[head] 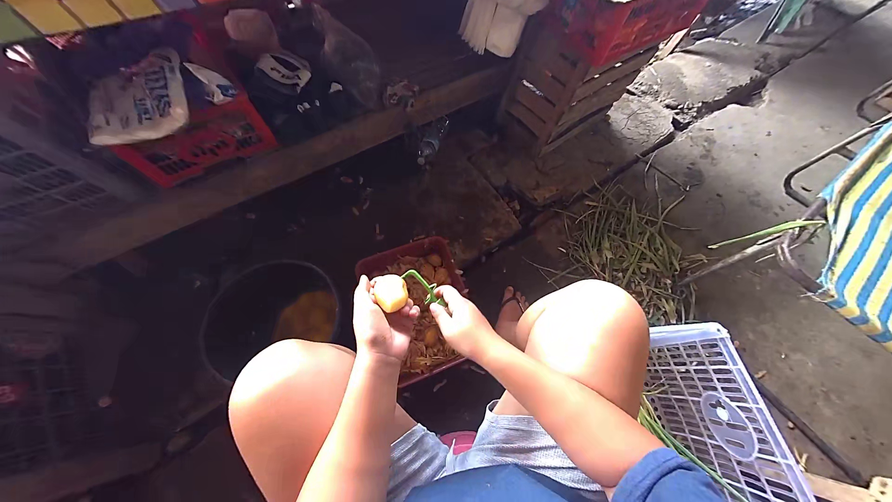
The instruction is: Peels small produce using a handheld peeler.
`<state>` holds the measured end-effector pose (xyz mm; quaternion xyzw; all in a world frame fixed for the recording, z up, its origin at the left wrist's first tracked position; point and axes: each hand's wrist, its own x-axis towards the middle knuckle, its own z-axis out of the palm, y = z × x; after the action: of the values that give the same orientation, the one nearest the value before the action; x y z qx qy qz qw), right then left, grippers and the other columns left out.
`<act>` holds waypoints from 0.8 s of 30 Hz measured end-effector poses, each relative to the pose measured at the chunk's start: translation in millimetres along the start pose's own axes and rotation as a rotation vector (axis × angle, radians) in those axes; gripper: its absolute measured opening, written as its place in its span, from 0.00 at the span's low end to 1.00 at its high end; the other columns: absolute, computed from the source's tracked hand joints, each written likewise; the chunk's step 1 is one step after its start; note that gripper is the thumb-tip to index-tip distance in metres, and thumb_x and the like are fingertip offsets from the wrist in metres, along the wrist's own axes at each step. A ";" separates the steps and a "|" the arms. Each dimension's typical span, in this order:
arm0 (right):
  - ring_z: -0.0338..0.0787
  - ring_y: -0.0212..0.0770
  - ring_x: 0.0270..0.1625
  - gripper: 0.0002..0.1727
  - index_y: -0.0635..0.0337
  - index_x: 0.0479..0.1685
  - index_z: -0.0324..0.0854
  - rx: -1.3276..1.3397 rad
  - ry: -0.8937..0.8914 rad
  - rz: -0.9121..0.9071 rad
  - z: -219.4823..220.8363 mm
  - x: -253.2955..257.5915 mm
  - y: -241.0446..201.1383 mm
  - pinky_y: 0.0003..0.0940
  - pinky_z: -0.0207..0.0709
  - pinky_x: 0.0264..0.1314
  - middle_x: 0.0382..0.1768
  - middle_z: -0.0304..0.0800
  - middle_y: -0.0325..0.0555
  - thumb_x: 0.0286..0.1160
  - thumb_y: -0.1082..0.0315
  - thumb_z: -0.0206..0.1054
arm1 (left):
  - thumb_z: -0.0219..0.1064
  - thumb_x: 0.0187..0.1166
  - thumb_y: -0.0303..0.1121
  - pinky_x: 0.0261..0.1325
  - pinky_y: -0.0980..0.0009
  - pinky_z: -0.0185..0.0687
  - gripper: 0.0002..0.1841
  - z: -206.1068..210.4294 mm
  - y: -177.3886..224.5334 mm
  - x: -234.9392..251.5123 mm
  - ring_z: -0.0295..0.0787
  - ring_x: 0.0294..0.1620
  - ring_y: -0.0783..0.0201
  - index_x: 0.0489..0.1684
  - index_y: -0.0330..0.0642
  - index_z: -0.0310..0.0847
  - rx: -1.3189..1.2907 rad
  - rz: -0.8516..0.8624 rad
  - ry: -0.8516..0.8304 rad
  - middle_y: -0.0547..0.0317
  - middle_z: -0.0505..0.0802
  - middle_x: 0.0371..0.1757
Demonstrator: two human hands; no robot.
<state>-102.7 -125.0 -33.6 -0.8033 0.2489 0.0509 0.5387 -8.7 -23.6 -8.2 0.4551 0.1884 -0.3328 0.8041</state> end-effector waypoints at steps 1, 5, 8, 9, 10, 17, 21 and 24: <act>0.87 0.50 0.63 0.23 0.67 0.78 0.69 -0.004 -0.029 -0.002 5.5 -4.5 1.1 0.49 0.76 0.69 0.60 0.86 0.61 0.93 0.64 0.45 | 0.30 0.94 0.58 0.17 0.75 0.78 0.30 -1.2 0.3 -0.8 0.75 0.11 0.69 0.39 0.46 0.69 -0.032 -0.024 0.003 0.61 0.77 0.16; 0.86 0.44 0.50 0.21 0.68 0.74 0.69 0.026 -0.055 0.004 13.1 -10.2 6.9 0.42 0.79 0.59 0.50 0.85 0.56 0.92 0.67 0.44 | 0.38 0.94 0.55 0.15 0.81 0.73 0.25 -2.4 0.9 -1.8 0.72 0.09 0.73 0.40 0.45 0.70 -0.060 -0.045 0.024 0.61 0.80 0.20; 0.84 0.40 0.46 0.20 0.67 0.71 0.71 0.037 -0.031 0.001 10.1 -8.0 9.0 0.38 0.78 0.55 0.47 0.84 0.52 0.92 0.66 0.45 | 0.37 0.94 0.55 0.10 0.82 0.62 0.27 -2.9 3.8 0.2 0.64 0.07 0.75 0.39 0.44 0.72 -0.031 -0.019 0.062 0.59 0.81 0.21; 0.84 0.39 0.44 0.20 0.66 0.70 0.72 0.029 -0.014 -0.003 9.4 -7.4 8.9 0.38 0.78 0.54 0.45 0.84 0.50 0.91 0.66 0.45 | 0.37 0.94 0.55 0.10 0.82 0.59 0.27 -3.2 4.7 0.8 0.62 0.07 0.75 0.37 0.44 0.73 -0.031 -0.010 0.071 0.59 0.82 0.21; 0.84 0.40 0.44 0.20 0.66 0.70 0.73 0.021 -0.001 -0.010 9.0 -7.1 8.7 0.39 0.78 0.54 0.43 0.84 0.50 0.91 0.65 0.45 | 0.37 0.94 0.54 0.09 0.82 0.59 0.27 -3.5 5.0 1.3 0.62 0.07 0.74 0.37 0.44 0.73 -0.037 -0.003 0.073 0.59 0.83 0.21; 0.87 0.41 0.53 0.20 0.67 0.70 0.75 0.036 0.039 -0.069 9.9 -10.7 5.3 0.40 0.78 0.61 0.50 0.88 0.54 0.90 0.65 0.47 | 0.37 0.94 0.55 0.10 0.82 0.60 0.27 -2.7 1.1 5.2 0.63 0.08 0.74 0.36 0.46 0.72 -0.044 -0.013 0.080 0.59 0.82 0.21; 0.81 0.32 0.35 0.17 0.65 0.62 0.78 0.110 0.176 -0.127 9.0 -8.3 10.4 0.31 0.77 0.45 0.33 0.81 0.42 0.89 0.66 0.49 | 0.35 0.94 0.56 0.10 0.82 0.61 0.29 -0.3 -0.4 6.0 0.63 0.07 0.74 0.36 0.45 0.73 -0.039 -0.032 0.080 0.60 0.81 0.20; 0.81 0.25 0.35 0.15 0.66 0.58 0.81 0.118 0.299 -0.253 10.8 -8.5 13.3 0.24 0.77 0.43 0.34 0.83 0.39 0.87 0.68 0.52 | 0.33 0.95 0.54 0.12 0.82 0.64 0.29 0.5 -2.5 4.9 0.65 0.07 0.74 0.36 0.44 0.73 -0.067 -0.036 0.053 0.61 0.79 0.18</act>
<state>-114.2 -116.4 -46.3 -0.7938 0.2258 -0.1514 0.5440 -6.9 -26.7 -12.4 0.4329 0.2290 -0.3286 0.8076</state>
